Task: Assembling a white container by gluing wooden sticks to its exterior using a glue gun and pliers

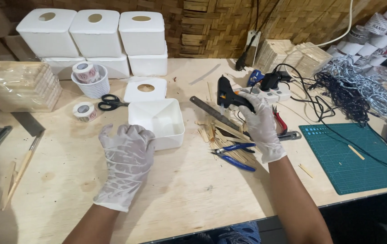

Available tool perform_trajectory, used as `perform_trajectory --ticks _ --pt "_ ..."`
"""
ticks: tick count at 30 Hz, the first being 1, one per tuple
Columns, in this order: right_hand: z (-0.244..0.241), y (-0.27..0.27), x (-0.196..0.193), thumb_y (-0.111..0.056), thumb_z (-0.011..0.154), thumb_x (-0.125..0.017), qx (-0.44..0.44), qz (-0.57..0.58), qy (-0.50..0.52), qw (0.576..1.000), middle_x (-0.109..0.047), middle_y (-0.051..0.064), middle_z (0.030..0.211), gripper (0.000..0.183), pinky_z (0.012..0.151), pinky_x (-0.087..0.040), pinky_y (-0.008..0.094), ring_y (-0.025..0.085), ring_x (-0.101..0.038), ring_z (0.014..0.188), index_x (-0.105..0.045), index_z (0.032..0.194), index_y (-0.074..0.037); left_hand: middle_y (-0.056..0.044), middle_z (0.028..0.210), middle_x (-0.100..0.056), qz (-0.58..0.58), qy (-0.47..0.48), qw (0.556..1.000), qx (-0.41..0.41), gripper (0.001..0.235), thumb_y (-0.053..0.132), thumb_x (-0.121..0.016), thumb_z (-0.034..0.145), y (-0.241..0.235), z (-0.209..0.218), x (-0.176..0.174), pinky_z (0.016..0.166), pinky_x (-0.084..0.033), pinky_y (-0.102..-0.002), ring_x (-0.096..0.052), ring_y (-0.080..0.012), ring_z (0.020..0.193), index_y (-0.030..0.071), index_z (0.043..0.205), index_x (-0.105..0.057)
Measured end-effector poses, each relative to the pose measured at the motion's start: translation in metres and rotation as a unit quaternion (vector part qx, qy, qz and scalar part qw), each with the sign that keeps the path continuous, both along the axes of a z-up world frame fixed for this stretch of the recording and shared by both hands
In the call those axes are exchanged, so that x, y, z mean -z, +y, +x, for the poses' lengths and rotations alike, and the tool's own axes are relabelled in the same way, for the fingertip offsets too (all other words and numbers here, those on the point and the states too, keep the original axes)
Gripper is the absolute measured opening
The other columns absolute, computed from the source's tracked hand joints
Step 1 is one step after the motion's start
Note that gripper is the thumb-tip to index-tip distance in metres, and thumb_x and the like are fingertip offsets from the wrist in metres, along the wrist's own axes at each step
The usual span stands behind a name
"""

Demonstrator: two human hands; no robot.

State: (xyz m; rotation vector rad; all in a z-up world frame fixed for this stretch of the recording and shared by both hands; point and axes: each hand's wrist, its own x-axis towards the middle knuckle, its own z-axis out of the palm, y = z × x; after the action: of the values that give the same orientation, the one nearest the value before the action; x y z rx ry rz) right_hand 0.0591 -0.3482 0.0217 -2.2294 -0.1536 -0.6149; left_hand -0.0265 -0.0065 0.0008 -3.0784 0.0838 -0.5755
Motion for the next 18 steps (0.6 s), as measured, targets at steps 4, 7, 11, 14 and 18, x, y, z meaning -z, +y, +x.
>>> perform_trajectory --ticks 4,7,11,14,18 --pt "-0.008 -0.02 -0.005 -0.015 0.097 -0.067 -0.041 0.157 0.044 0.986 -0.066 0.002 0.114 0.032 0.084 -0.051 0.028 0.014 -0.06 0.102 -0.071 0.128 -0.02 0.002 0.109 -0.068 -0.077 0.032 0.996 -0.017 0.03 0.053 -0.068 0.089 -0.008 -0.013 -0.031 0.114 -0.017 -0.058 -0.054 -0.0204 0.121 0.031 0.109 -0.073" --pt "-0.009 -0.026 -0.011 -0.016 0.099 -0.063 -0.049 0.263 0.065 0.961 -0.064 0.0 0.105 0.028 0.064 -0.052 0.022 0.012 -0.063 0.09 -0.071 0.126 -0.019 0.001 0.112 -0.068 -0.109 -0.013 0.994 0.014 0.038 0.056 -0.071 0.086 -0.013 -0.015 -0.039 0.115 -0.015 -0.058 -0.054 -0.0209 0.123 0.033 0.117 -0.072" --pt "-0.001 -0.045 0.008 -0.016 0.097 -0.067 -0.211 0.481 0.047 0.85 -0.075 0.018 0.102 0.022 0.085 -0.058 0.031 0.024 -0.076 0.094 -0.073 0.114 -0.004 0.002 0.106 -0.066 -0.12 -0.07 0.989 0.053 0.032 0.054 -0.074 0.085 -0.017 -0.013 -0.036 0.116 -0.017 -0.057 -0.055 -0.0188 0.12 0.031 0.107 -0.075" --pt "-0.034 -0.018 -0.041 -0.02 0.093 -0.07 -0.299 0.536 0.047 0.788 -0.071 0.017 0.107 0.03 0.092 -0.05 0.043 0.027 -0.068 0.097 -0.069 0.115 0.0 0.004 0.106 -0.065 -0.117 -0.056 0.991 0.039 0.03 0.053 -0.073 0.084 -0.015 -0.008 -0.025 0.117 -0.017 -0.056 -0.054 -0.0171 0.121 0.031 0.106 -0.075" --pt "-0.036 -0.023 -0.039 -0.023 0.09 -0.072 -0.336 0.56 0.059 0.755 -0.067 0.018 0.12 0.042 0.096 -0.043 0.05 0.023 -0.06 0.099 -0.064 0.124 0.002 0.005 0.105 -0.066 -0.125 -0.037 0.991 0.02 0.03 0.054 -0.072 0.086 -0.012 -0.012 -0.028 0.118 -0.015 -0.055 -0.054 -0.0163 0.121 0.031 0.105 -0.076"
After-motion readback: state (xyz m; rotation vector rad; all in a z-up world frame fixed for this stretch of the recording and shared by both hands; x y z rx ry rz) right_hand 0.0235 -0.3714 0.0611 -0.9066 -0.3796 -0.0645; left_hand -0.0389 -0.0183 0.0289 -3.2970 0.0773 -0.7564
